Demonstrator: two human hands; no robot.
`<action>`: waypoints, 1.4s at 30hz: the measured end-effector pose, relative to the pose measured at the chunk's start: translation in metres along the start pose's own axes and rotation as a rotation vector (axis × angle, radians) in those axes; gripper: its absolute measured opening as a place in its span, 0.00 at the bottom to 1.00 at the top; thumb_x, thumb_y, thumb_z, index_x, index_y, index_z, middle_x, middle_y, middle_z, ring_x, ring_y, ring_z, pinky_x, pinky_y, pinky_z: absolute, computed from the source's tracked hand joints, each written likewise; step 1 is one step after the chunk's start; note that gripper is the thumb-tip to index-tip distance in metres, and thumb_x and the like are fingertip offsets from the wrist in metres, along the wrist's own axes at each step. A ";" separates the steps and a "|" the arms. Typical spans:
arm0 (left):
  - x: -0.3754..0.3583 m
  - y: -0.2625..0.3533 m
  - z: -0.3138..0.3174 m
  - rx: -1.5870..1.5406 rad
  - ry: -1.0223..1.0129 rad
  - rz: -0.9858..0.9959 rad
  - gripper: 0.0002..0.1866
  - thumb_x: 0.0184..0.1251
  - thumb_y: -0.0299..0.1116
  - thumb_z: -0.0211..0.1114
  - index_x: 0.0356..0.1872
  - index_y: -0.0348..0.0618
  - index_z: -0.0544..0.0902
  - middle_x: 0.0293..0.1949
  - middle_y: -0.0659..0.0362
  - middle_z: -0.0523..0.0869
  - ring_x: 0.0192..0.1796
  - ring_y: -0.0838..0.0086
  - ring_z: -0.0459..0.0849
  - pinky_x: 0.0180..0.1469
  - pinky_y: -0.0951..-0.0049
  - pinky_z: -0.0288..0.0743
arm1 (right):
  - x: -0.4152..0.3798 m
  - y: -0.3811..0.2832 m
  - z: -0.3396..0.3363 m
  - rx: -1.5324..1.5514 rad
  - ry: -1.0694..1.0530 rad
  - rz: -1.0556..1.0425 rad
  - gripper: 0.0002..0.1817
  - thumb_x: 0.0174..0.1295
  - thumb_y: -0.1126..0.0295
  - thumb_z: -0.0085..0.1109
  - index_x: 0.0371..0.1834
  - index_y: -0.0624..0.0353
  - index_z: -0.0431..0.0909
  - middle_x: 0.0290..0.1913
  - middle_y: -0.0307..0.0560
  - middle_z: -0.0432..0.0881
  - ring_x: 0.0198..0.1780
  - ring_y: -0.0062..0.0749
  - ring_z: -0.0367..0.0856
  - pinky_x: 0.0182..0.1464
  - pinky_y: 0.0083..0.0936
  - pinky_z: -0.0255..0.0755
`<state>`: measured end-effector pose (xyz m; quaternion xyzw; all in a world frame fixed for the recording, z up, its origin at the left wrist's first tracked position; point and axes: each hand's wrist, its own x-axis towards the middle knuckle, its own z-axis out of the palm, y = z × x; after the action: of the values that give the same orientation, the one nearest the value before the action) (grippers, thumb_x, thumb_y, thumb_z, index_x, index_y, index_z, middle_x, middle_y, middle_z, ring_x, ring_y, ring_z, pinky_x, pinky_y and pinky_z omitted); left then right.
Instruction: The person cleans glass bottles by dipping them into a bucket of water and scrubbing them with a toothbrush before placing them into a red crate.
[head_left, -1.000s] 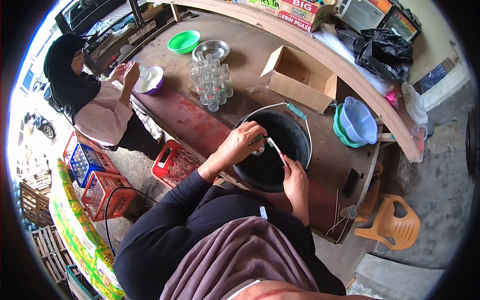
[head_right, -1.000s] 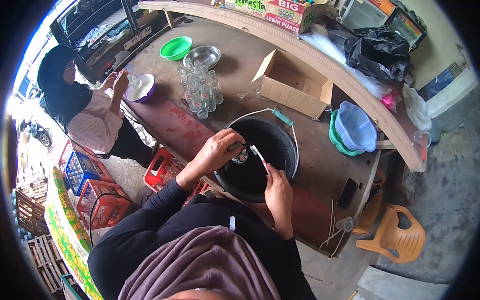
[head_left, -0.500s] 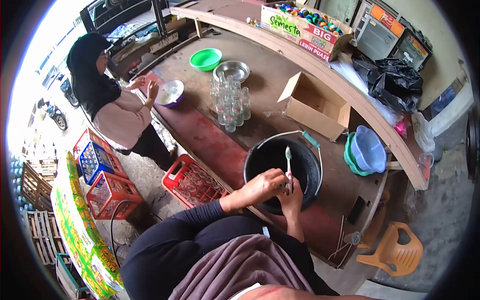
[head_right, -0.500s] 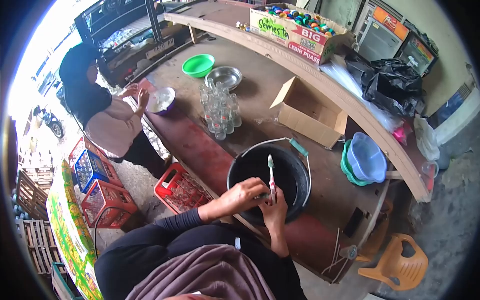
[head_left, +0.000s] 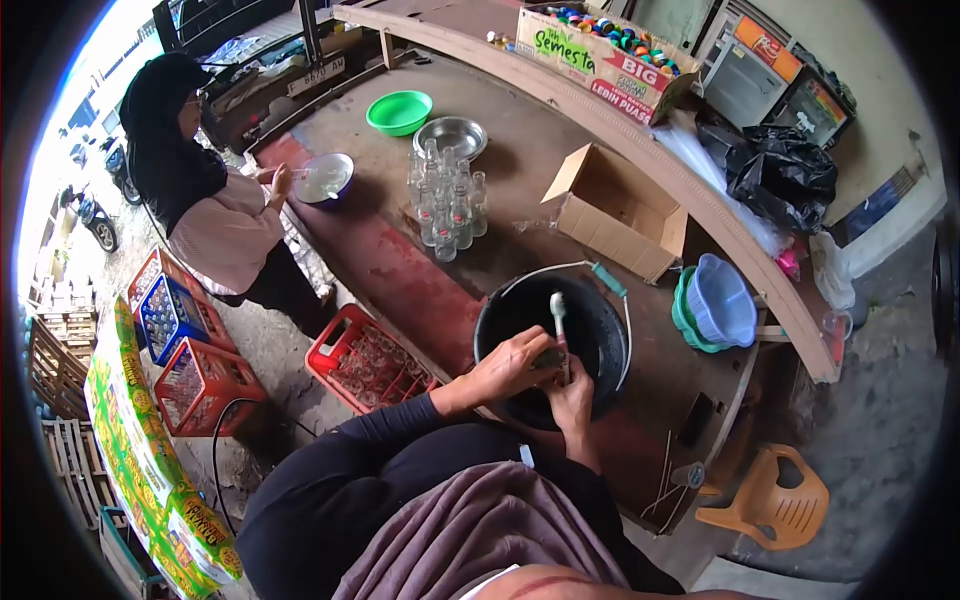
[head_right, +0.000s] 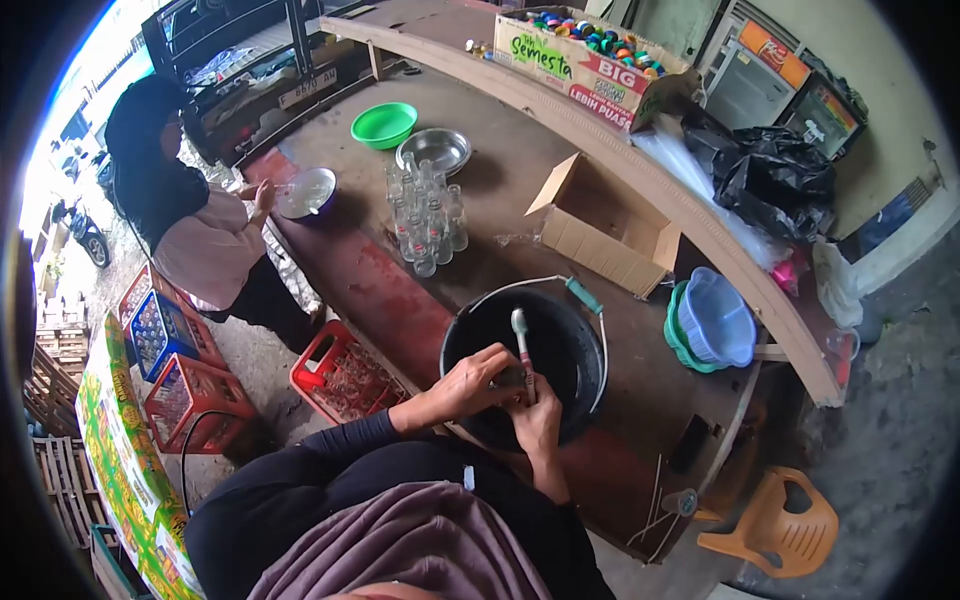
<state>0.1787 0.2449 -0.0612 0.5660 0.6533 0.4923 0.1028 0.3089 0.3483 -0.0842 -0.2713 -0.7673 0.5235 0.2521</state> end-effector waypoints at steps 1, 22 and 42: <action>-0.001 -0.003 0.003 0.014 -0.007 -0.002 0.17 0.59 0.31 0.72 0.48 0.39 0.78 0.42 0.51 0.78 0.42 0.56 0.83 0.43 0.62 0.80 | 0.000 -0.007 -0.006 -0.098 -0.078 0.073 0.20 0.51 0.71 0.74 0.47 0.63 0.80 0.29 0.46 0.79 0.30 0.30 0.79 0.35 0.30 0.73; 0.011 -0.014 -0.016 -0.048 0.172 -0.223 0.17 0.64 0.32 0.70 0.51 0.39 0.78 0.42 0.51 0.83 0.46 0.55 0.85 0.45 0.63 0.79 | 0.010 0.008 -0.027 -0.606 -0.138 -0.087 0.18 0.63 0.79 0.58 0.57 0.58 0.80 0.39 0.55 0.79 0.41 0.54 0.82 0.44 0.41 0.76; 0.016 -0.039 -0.027 -0.179 0.126 -0.326 0.18 0.68 0.29 0.66 0.57 0.44 0.75 0.51 0.52 0.84 0.53 0.57 0.85 0.54 0.62 0.81 | 0.033 0.014 -0.037 -0.653 -0.261 0.036 0.20 0.65 0.80 0.55 0.60 0.56 0.78 0.42 0.55 0.76 0.43 0.52 0.81 0.46 0.42 0.75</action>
<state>0.1301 0.2491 -0.0705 0.4093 0.6951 0.5596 0.1902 0.3120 0.3995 -0.0816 -0.2821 -0.9150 0.2852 0.0426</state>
